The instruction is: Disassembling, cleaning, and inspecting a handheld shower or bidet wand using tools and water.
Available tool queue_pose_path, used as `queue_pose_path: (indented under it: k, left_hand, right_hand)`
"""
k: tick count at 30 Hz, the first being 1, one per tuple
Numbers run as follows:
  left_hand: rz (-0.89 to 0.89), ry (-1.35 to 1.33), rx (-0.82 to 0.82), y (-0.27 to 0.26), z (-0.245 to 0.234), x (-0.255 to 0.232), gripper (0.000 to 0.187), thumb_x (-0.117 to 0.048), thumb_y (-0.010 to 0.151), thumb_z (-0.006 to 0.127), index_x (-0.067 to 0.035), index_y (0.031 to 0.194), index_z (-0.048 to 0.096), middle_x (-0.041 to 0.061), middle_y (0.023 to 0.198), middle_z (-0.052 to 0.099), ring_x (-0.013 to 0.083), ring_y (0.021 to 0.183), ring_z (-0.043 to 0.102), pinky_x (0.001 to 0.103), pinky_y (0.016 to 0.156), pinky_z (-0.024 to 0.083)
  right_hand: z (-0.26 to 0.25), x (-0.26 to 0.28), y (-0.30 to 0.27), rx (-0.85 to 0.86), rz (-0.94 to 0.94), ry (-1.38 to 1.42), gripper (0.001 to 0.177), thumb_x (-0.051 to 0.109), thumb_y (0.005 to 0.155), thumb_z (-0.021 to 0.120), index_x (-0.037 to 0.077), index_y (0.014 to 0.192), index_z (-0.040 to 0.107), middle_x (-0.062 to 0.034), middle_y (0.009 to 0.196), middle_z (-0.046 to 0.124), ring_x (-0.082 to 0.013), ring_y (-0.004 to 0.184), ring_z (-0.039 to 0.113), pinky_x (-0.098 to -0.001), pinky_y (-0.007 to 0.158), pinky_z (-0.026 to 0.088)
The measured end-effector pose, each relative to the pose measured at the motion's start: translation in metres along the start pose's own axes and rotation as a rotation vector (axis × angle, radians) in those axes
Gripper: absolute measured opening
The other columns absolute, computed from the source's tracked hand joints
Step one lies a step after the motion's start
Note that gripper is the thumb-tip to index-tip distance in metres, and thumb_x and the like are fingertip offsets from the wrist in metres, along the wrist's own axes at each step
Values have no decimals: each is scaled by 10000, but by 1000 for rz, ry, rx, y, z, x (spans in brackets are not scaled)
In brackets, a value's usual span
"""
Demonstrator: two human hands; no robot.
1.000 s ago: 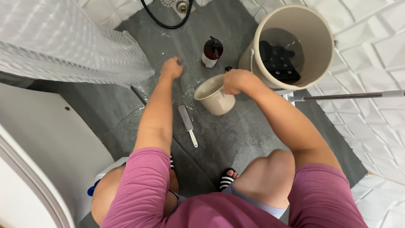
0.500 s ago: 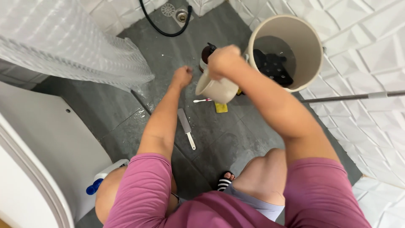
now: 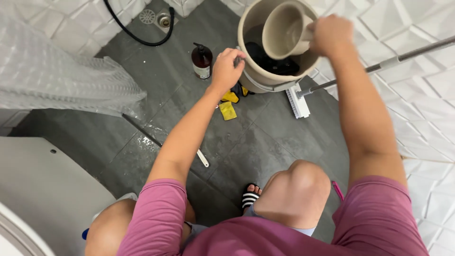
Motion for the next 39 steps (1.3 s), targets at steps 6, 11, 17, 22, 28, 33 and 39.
queue_pose_path:
  k: [6,11,17,22,28,33,39]
  left_hand:
    - [262,433,177,-2,64,-32,325,-306,816,782,-122,1083,759,76,1204,660,333,1180,548,530,1051,366]
    - [37,477,101,7,61,-9,605,-348,887,758,-130,1417,565,184,1568,407,384,1419,395,538,1190,277]
    - [-230,610,327,28,93,56,1072,-504,877,701,-38,1611,75,196,1699,-20,462,1556,52,644,1216,86]
    - [-253,583,300,29,99,58,1099,-525,870,673,-43,1627,38,193,1701,-68,491,1553,28,659,1218,54]
    - [-305,547,284,25,98,65,1078,-517,870,668,-97,1632,31,149,1709,-77,483,1558,17,658,1230,30]
    - [-281,554,344,33,102,71,1057,-516,898,652,-117,1639,12,129,1712,-92,474,1563,1,664,1222,13]
    - [-175,318,307,40,74,55,1209,-530,845,767,-60,1596,-56,178,1695,34,435,1554,-23,611,1211,-7]
  right_hand:
    - [106,7,-5,-54,-127,-117,233,115,1021,588,176,1164,762,-113,1061,748,-327,936,742,-470,677,567]
    - [147,17,7,-49,-224,-165,446,138,937,548,145,1370,656,-136,1097,695,-342,796,746,-457,579,547]
    - [167,100,38,137,-356,279,390,130,968,608,173,1352,659,-98,1345,695,-308,1255,664,-418,1059,532]
    - [241,163,95,159,-624,568,925,112,661,752,14,1503,383,-317,1516,399,-460,1331,466,-478,1069,412]
    - [305,202,114,454,-758,322,801,207,772,789,112,1492,452,-234,1519,449,-403,1279,553,-467,1068,440]
    - [169,148,79,243,-532,498,582,195,784,772,102,1342,639,-217,1253,676,-429,1134,646,-494,978,510]
    - [-9,55,42,-261,-326,987,420,224,973,747,-19,1294,625,-199,1051,723,-318,907,710,-407,812,575]
Point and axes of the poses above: each hand's wrist, its own y-axis towards the middle knuckle, its own z-axis out of the palm, x = y × z, the point moved 10 cm from there along y, towards the middle knuckle
